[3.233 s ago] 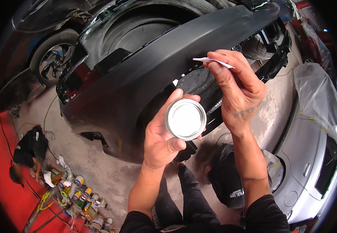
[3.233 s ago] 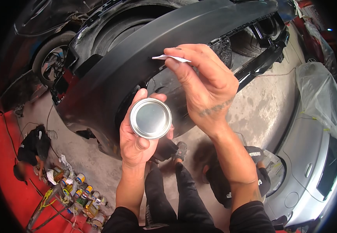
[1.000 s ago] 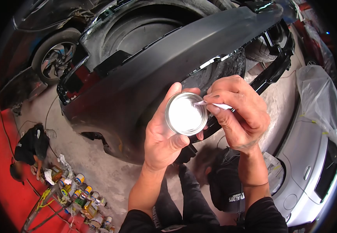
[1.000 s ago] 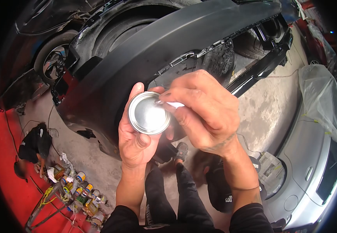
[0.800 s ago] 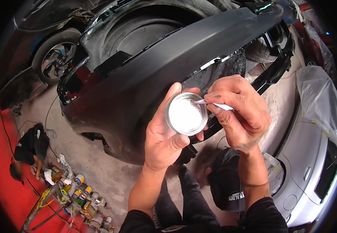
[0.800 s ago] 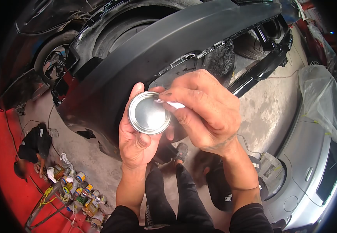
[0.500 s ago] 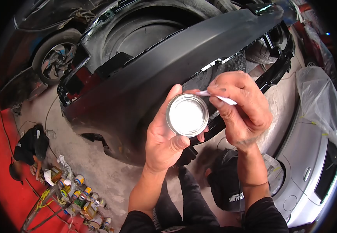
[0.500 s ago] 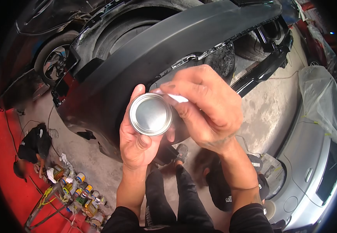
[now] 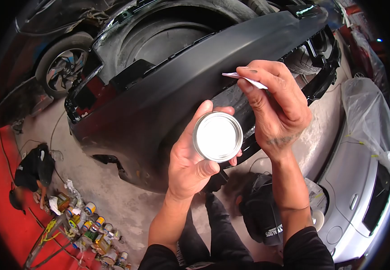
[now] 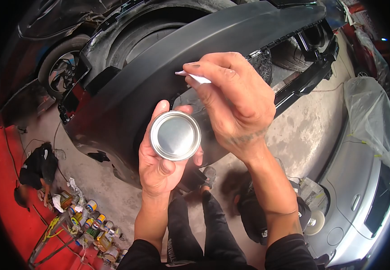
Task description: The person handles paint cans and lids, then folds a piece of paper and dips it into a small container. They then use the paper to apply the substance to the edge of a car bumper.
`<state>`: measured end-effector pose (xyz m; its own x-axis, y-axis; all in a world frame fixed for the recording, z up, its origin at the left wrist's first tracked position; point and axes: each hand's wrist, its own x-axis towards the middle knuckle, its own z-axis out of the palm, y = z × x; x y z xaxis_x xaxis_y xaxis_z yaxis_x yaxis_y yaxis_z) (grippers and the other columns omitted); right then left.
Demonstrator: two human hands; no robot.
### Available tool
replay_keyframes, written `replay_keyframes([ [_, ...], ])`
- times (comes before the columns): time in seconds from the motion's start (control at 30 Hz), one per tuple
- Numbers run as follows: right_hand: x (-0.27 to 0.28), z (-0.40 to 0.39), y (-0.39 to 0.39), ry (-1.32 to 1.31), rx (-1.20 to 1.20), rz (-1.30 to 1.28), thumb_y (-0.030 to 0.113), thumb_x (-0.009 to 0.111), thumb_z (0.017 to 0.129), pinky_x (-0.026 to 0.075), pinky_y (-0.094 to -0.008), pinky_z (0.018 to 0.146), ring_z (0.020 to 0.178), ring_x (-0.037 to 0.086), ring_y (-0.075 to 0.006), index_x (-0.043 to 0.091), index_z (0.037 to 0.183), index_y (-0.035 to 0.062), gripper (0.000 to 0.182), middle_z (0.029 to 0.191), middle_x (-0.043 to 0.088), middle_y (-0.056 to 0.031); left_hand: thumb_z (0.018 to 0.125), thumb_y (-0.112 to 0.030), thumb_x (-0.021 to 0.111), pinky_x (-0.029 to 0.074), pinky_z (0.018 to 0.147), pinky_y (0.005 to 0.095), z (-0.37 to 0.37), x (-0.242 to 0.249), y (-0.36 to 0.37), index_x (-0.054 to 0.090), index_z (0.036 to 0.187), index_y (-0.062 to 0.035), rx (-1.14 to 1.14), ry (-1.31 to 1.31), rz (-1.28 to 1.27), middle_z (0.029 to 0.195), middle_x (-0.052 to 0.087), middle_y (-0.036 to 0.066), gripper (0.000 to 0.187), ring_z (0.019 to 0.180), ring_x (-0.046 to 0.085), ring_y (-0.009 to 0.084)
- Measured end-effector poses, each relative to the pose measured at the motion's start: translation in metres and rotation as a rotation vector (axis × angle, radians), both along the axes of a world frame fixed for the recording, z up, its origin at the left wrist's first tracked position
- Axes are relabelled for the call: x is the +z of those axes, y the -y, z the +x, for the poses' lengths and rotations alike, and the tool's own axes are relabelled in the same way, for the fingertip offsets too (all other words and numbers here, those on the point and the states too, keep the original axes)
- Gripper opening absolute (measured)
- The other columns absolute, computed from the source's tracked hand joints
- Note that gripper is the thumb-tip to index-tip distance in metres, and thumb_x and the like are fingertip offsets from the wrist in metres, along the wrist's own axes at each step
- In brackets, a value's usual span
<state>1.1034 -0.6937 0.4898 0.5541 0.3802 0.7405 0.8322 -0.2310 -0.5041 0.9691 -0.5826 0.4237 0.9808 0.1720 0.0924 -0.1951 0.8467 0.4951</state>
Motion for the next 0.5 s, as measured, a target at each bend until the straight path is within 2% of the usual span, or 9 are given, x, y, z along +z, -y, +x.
replay_keyframes([
  [0.5,-0.0025,0.0006,-0.0023,-0.002,0.007,0.015,-0.008,0.082,0.078,0.056,-0.0281,0.067,0.079,0.072,-0.0201,0.078,0.103,0.0020,0.027,0.091,0.075,-0.0111,0.084,-0.027,0.089,0.061,0.079,0.0380,0.0000,-0.0039,-0.0024,0.029,0.166,-0.0055,-0.017,0.010,-0.003,0.155,0.048,0.027,0.103,0.103,0.071,0.0300],
])
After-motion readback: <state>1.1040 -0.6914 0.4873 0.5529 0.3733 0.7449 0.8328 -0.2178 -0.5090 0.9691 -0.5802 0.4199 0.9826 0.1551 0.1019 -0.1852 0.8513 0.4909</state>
